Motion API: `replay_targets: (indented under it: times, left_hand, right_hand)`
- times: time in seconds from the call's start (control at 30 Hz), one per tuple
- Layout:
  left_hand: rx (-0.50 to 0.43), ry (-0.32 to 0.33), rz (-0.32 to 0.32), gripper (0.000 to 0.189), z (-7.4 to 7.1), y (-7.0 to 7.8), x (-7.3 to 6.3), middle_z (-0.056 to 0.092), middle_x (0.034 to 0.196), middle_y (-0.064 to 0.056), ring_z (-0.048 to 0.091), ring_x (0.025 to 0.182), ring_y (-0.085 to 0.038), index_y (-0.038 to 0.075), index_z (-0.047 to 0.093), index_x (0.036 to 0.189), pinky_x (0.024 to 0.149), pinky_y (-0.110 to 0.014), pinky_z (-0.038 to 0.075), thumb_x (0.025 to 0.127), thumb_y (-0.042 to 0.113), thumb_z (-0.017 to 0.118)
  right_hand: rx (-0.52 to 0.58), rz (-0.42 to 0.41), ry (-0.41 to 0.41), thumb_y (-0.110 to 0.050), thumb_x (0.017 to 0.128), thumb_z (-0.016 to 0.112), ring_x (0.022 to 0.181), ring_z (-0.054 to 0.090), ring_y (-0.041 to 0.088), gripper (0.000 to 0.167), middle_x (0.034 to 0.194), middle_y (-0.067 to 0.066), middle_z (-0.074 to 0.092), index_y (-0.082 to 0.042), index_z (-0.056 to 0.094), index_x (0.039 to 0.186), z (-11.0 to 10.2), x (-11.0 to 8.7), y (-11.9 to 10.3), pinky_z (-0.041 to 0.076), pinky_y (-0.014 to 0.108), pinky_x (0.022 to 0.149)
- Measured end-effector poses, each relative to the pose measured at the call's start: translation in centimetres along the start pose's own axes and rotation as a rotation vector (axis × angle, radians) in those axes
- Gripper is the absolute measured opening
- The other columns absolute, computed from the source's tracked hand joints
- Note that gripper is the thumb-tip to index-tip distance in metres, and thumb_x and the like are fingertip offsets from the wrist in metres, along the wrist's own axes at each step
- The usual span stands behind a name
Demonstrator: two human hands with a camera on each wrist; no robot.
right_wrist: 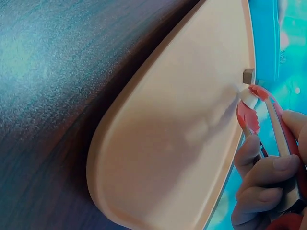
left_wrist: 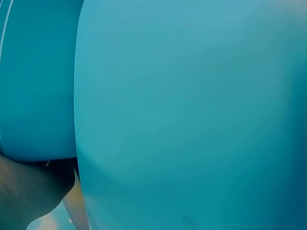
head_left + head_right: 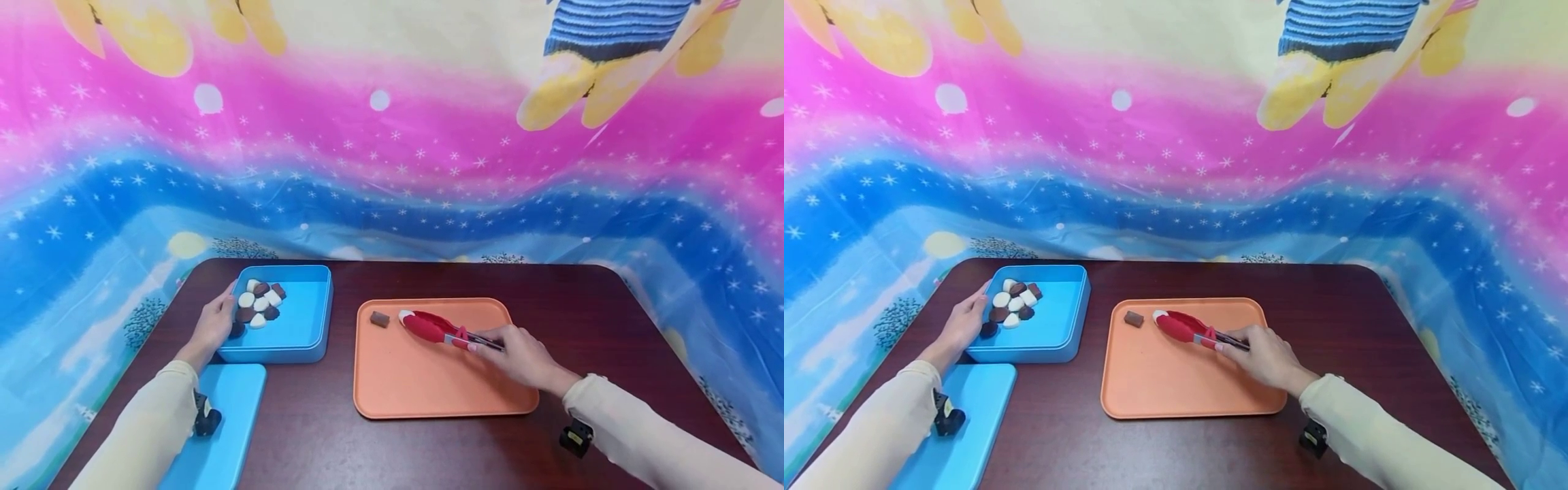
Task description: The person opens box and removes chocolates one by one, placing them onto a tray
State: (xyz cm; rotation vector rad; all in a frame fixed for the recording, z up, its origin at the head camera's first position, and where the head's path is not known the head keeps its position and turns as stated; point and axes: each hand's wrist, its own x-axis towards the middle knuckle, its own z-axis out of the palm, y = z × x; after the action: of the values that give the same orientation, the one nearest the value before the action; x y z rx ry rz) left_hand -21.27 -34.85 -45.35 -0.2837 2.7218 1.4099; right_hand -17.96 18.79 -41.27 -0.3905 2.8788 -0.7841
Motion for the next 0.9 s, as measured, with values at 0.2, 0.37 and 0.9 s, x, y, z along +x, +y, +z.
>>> replay_targets:
  times: [0.2, 0.37, 0.9]
  left_hand:
    - [-0.004, -0.007, -0.005, 0.057, -0.03, -0.03, 0.23, 0.002, 0.170, -0.017, 0.004, 0.156, -0.047, 0.018, 0.001, 0.163, 0.123, -0.069, 0.014, 0.112, 0.041, 0.013]
    - [-0.008, -0.005, -0.011, 0.057, -0.01, -0.08, 0.29, 0.003, 0.171, -0.017, 0.004, 0.156, -0.047, 0.018, 0.001, 0.163, 0.123, -0.069, 0.013, 0.112, 0.041, 0.013]
    - [-0.009, -0.005, -0.005, 0.057, 0.01, -0.19, 0.22, 0.002, 0.170, -0.017, 0.004, 0.156, -0.048, 0.018, 0.001, 0.163, 0.123, -0.069, 0.014, 0.112, 0.040, 0.013]
  right_hand:
    - [0.027, 0.023, -0.019, -0.039, 0.094, 0.072, 0.061, 0.043, 0.012, 0.036, 0.070, -0.003, 0.054, -0.018, 0.076, 0.123, -0.11, 0.35, 0.30, 0.034, 0.023, 0.048]
    - [0.062, 0.046, -0.029, -0.036, 0.094, 0.071, 0.059, 0.042, 0.013, 0.034, 0.068, -0.003, 0.050, -0.016, 0.076, 0.121, -0.23, 0.55, 0.54, 0.033, 0.022, 0.047]
    - [0.116, 0.077, -0.026, -0.046, 0.090, 0.074, 0.059, 0.048, 0.014, 0.050, 0.071, 0.001, 0.060, -0.012, 0.072, 0.127, -0.54, 0.52, 0.92, 0.036, 0.023, 0.045]
